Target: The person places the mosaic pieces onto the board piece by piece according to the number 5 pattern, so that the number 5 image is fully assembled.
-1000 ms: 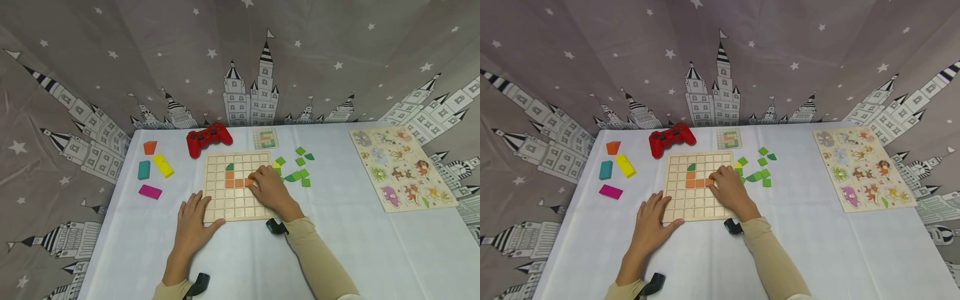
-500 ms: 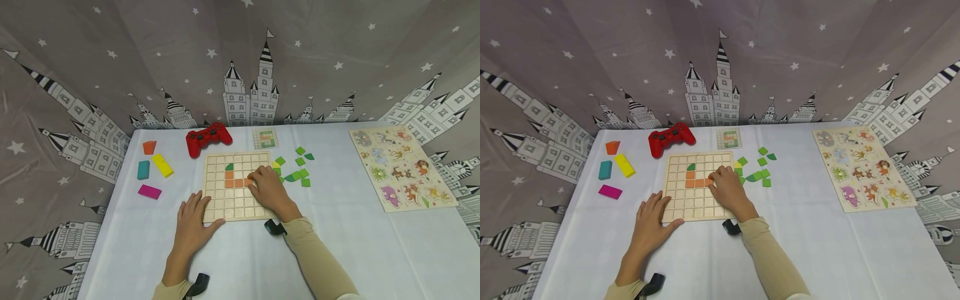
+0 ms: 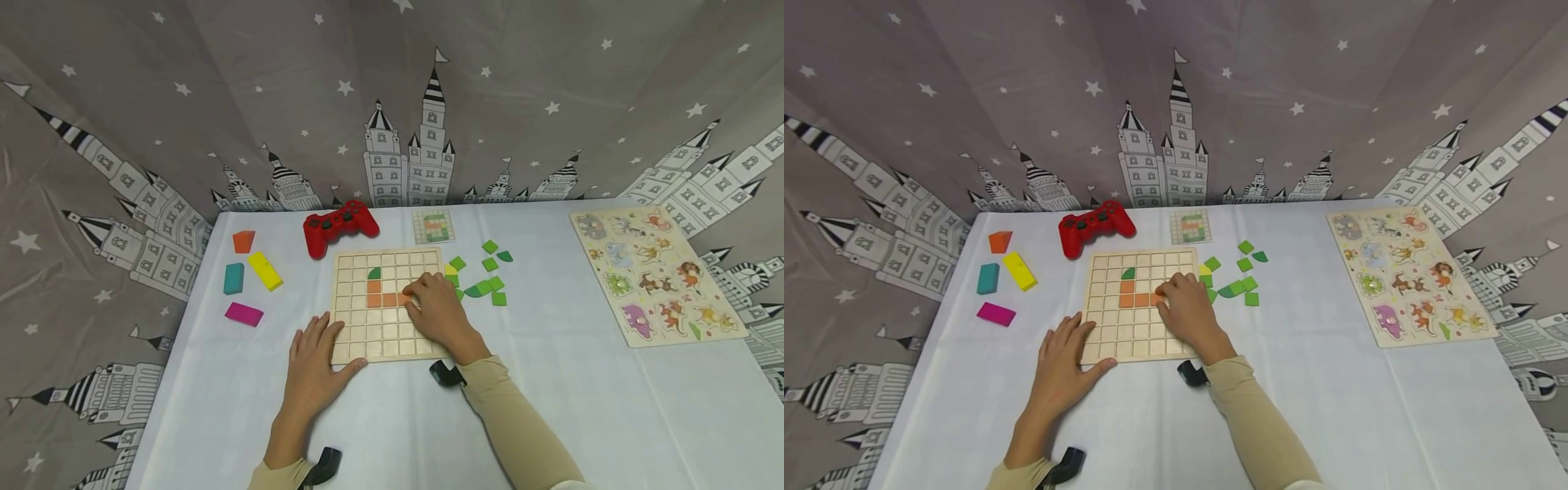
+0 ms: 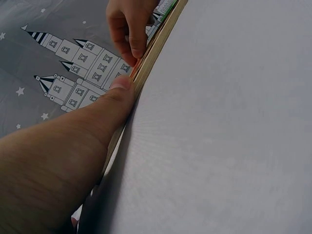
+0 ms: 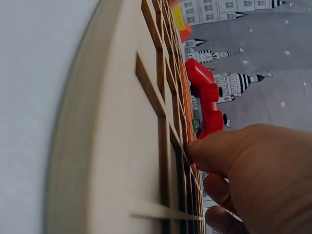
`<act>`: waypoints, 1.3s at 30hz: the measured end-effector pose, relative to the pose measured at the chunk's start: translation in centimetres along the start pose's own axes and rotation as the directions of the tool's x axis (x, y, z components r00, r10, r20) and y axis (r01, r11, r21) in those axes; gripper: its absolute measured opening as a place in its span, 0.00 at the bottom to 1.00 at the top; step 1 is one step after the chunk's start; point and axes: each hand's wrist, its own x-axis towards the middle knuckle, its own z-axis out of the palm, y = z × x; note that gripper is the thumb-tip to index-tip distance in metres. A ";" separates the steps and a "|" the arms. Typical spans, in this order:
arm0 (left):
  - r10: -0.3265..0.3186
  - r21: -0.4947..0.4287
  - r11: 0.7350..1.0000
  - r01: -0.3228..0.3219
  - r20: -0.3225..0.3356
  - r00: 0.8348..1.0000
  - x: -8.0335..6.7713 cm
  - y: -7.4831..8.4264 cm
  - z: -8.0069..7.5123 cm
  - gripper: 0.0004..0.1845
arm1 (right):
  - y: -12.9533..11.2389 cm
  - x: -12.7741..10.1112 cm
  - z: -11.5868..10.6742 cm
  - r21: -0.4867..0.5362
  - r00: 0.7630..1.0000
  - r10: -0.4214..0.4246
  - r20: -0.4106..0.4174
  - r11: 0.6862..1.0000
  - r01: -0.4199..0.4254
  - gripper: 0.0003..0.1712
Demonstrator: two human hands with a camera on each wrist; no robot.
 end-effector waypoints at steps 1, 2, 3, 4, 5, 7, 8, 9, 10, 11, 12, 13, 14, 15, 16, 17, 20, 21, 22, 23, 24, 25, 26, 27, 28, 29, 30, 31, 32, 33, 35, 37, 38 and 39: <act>0.001 0.001 1.000 -0.001 -0.001 1.000 0.0 0.0 0.0 0.46 | 0.0 0.0 0.0 -0.001 1.000 0.005 -0.001 1.000 -0.005 0.12; 0.001 0.001 1.000 -0.001 -0.002 1.000 0.0 -0.1 0.0 0.46 | 0.0 0.0 0.0 0.003 1.000 0.011 -0.002 1.000 -0.011 0.12; 0.001 0.001 1.000 -0.001 -0.002 1.000 0.0 -0.1 0.0 0.46 | 0.0 0.0 0.0 0.008 1.000 0.016 -0.001 1.000 -0.016 0.12; 0.000 0.001 1.000 0.000 -0.003 1.000 0.0 -0.1 0.1 0.46 | -0.1 0.0 0.0 0.014 1.000 0.021 -0.002 1.000 -0.021 0.12; 0.000 0.000 1.000 0.000 -0.003 1.000 0.0 -0.1 0.1 0.46 | 0.0 0.0 -0.1 0.019 1.000 0.027 0.001 0.999 -0.027 0.12; 0.000 -0.001 1.000 0.000 -0.002 1.000 0.0 -0.1 0.1 0.46 | 0.1 0.0 -0.1 0.023 0.999 0.037 0.003 0.999 -0.038 0.12; 0.000 -0.003 1.000 0.000 -0.002 1.000 0.0 -0.1 0.1 0.46 | 0.1 0.0 -0.1 0.025 0.999 0.044 0.007 0.999 -0.044 0.12; 0.000 -0.004 1.000 0.000 -0.002 1.000 0.0 -0.1 0.1 0.46 | 0.1 0.0 -0.1 0.024 0.999 0.050 0.010 0.998 -0.050 0.12; 0.001 -0.006 1.000 -0.001 -0.002 1.000 0.0 -0.1 0.1 0.46 | 0.2 -0.1 -0.1 0.021 0.998 0.057 0.013 0.998 -0.057 0.13; 0.002 -0.007 1.000 -0.002 -0.003 1.000 0.0 -0.1 0.1 0.46 | 0.3 -0.1 -0.2 0.020 0.998 0.065 0.015 0.998 -0.065 0.13; 0.003 -0.007 1.000 -0.003 -0.003 1.000 0.0 -0.1 0.0 0.46 | 0.3 -0.1 -0.2 0.019 0.997 0.070 0.014 0.997 -0.070 0.12; 0.003 -0.008 1.000 -0.003 -0.003 1.000 0.0 -0.1 0.0 0.46 | 0.4 -0.1 -0.3 0.023 0.997 0.074 0.014 0.997 -0.075 0.12; 0.004 -0.008 1.000 -0.004 -0.003 1.000 0.1 0.0 0.0 0.46 | 0.4 -0.2 -0.4 0.026 0.997 0.076 0.013 0.997 -0.076 0.12; 0.004 -0.009 1.000 -0.004 -0.003 1.000 0.1 0.0 0.0 0.46 | 0.4 -0.2 -0.4 0.029 0.997 0.077 0.012 0.997 -0.077 0.12; 0.003 -0.010 1.000 -0.003 -0.003 1.000 0.1 0.0 -0.1 0.46 | 0.5 -0.3 -0.5 0.034 0.997 0.077 0.013 0.996 -0.077 0.11; 0.004 -0.010 1.000 -0.004 -0.003 1.000 0.1 0.0 -0.1 0.46 | 0.6 -0.4 -0.6 0.038 0.997 0.076 0.013 0.996 -0.076 0.11; 0.002 -0.012 1.000 -0.002 0.000 1.000 0.0 0.0 -0.1 0.46 | 1.0 -0.6 -1.0 0.055 0.997 0.075 0.011 0.996 -0.076 0.11; 0.000 -0.012 1.000 0.000 0.000 1.000 0.0 0.0 -0.1 0.46 | 1.3 -0.7 -1.1 0.059 0.997 0.078 0.009 0.995 -0.078 0.11; 0.000 -0.011 1.000 0.000 0.000 1.000 0.0 0.0 0.0 0.46 | 1.6 -0.7 -1.2 0.065 0.997 0.080 0.003 0.995 -0.080 0.12; 0.000 -0.010 1.000 0.000 0.000 1.000 0.0 0.0 0.0 0.46 | 2.0 -0.8 -1.2 0.072 0.996 0.087 -0.005 0.994 -0.086 0.12; -0.001 -0.012 1.000 0.001 -0.001 1.000 0.0 0.0 0.0 0.46 | 2.5 -0.9 -1.3 0.080 0.995 0.096 -0.014 0.992 -0.095 0.12; 0.000 -0.013 1.000 0.000 -0.002 1.000 0.0 0.0 0.0 0.46 | 3.0 -1.0 -1.4 0.089 0.994 0.107 -0.021 0.991 -0.105 0.12; 0.000 -0.015 1.000 0.000 -0.002 1.000 0.0 0.0 0.0 0.46 | 3.6 -1.1 -1.5 0.096 0.992 0.122 -0.025 0.988 -0.119 0.13; 0.000 -0.017 1.000 -0.001 -0.002 1.000 -0.1 0.0 0.0 0.46 | 4.2 -1.3 -1.6 0.102 0.990 0.136 -0.033 0.986 -0.132 0.13; 0.001 -0.016 1.000 -0.001 -0.001 1.000 -0.1 0.0 0.0 0.46 | 4.7 -1.5 -1.8 0.108 0.988 0.147 -0.041 0.984 -0.141 0.13; 0.000 -0.017 1.000 0.000 0.000 1.000 -0.1 0.0 -0.1 0.46 | 5.3 -1.7 -2.1 0.113 0.986 0.159 -0.051 0.982 -0.152 0.13; -0.001 -0.015 1.000 0.001 0.002 1.000 -0.1 0.0 -0.1 0.46 | 5.9 -2.0 -2.3 0.119 0.984 0.170 -0.059 0.980 -0.162 0.14; -0.002 -0.013 1.000 0.002 0.004 1.000 -0.1 0.0 -0.1 0.46 | 6.5 -2.3 -2.6 0.126 0.982 0.178 -0.068 0.978 -0.169 0.14; -0.003 -0.009 1.000 0.003 0.006 1.000 0.0 -0.1 0.0 0.46 | 7.0 -2.6 -2.9 0.136 0.979 0.190 -0.076 0.974 -0.178 0.15; -0.004 -0.006 1.000 0.004 0.007 1.000 0.0 -0.1 0.0 0.46 | 7.7 -2.9 -3.2 0.147 0.977 0.196 -0.087 0.972 -0.182 0.15; -0.004 -0.004 1.000 0.004 0.006 1.000 0.0 -0.2 0.0 0.46 | 9.0 -3.6 -3.8 0.173 0.971 0.216 -0.105 0.965 -0.196 0.15; -0.002 -0.004 1.000 0.002 0.004 1.000 0.0 -0.2 0.1 0.46 | 10.4 -4.4 -4.2 0.193 0.966 0.231 -0.118 0.959 -0.206 0.15; -0.001 -0.005 1.000 0.002 0.004 1.000 0.0 -0.2 0.1 0.46 | 11.1 -4.8 -4.5 0.203 0.964 0.238 -0.123 0.956 -0.210 0.15; 0.000 -0.008 1.000 0.000 0.003 1.000 -0.1 -0.2 0.1 0.46 | 11.8 -5.2 -4.7 0.208 0.962 0.238 -0.130 0.956 -0.208 0.15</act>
